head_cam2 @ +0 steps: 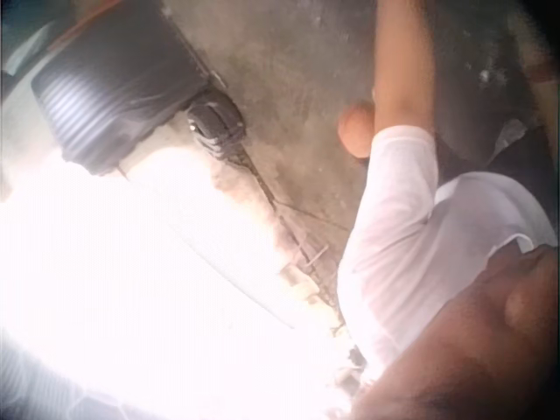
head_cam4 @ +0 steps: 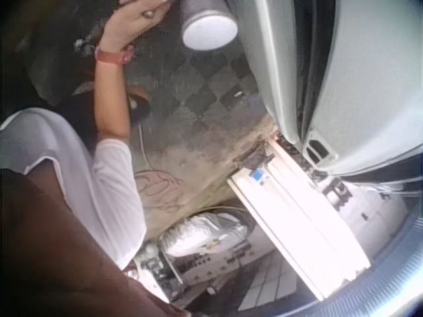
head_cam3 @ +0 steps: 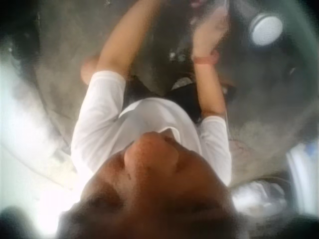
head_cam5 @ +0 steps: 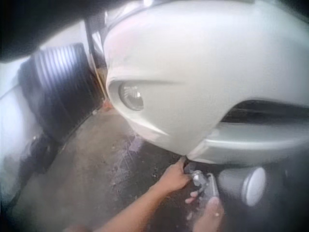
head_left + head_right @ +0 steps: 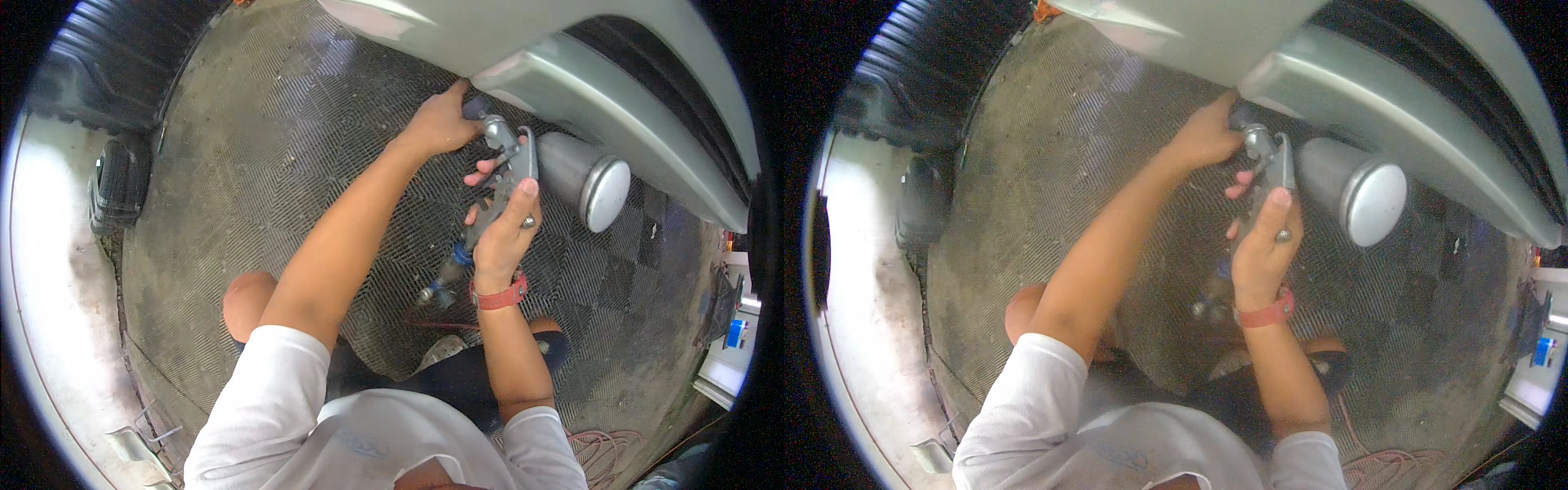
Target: The person wipes a detached car bumper with a cloth, then uses a spray gun to apply paint to the bumper's surface. The person moves around the bumper to cover different areas, including the lower edge and side sections.
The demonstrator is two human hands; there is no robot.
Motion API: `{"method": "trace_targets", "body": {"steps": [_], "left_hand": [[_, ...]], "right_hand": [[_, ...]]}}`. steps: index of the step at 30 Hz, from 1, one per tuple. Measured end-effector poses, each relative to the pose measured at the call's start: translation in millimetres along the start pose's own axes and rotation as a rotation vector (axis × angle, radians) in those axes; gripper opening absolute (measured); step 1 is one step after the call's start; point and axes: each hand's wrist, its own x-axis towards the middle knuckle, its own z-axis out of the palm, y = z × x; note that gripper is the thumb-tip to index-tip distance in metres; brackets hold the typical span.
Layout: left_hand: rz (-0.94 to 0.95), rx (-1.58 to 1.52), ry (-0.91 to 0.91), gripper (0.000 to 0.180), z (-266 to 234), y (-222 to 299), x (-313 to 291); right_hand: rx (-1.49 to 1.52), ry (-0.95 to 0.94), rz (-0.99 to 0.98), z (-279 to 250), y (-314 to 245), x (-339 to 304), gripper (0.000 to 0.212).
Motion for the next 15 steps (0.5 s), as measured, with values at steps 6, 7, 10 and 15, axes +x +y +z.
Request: {"method": "trace_targets", "body": {"steps": [6, 7, 10, 15], "left_hand": [[0.013, 0.003, -0.036, 0.078, -13, -26, 41], [0.037, 0.003, -0.062, 0.075, -16, -31, 46], [0.098, -0.122, -0.072, 0.069, -26, -43, 50], [0.083, -0.25, -0.241, 0.075, -45, -55, 55]], "right_hand": [[-0.088, 0.087, -0.048, 41, 12, 5, 0.065], [-0.105, 0.101, -0.053, 49, 14, 4, 0.065], [-0.2, 0.121, -0.042, 65, 19, 4, 0.064], [-0.323, 0.2, -0.001, 99, 11, 2, 0.064]]}}
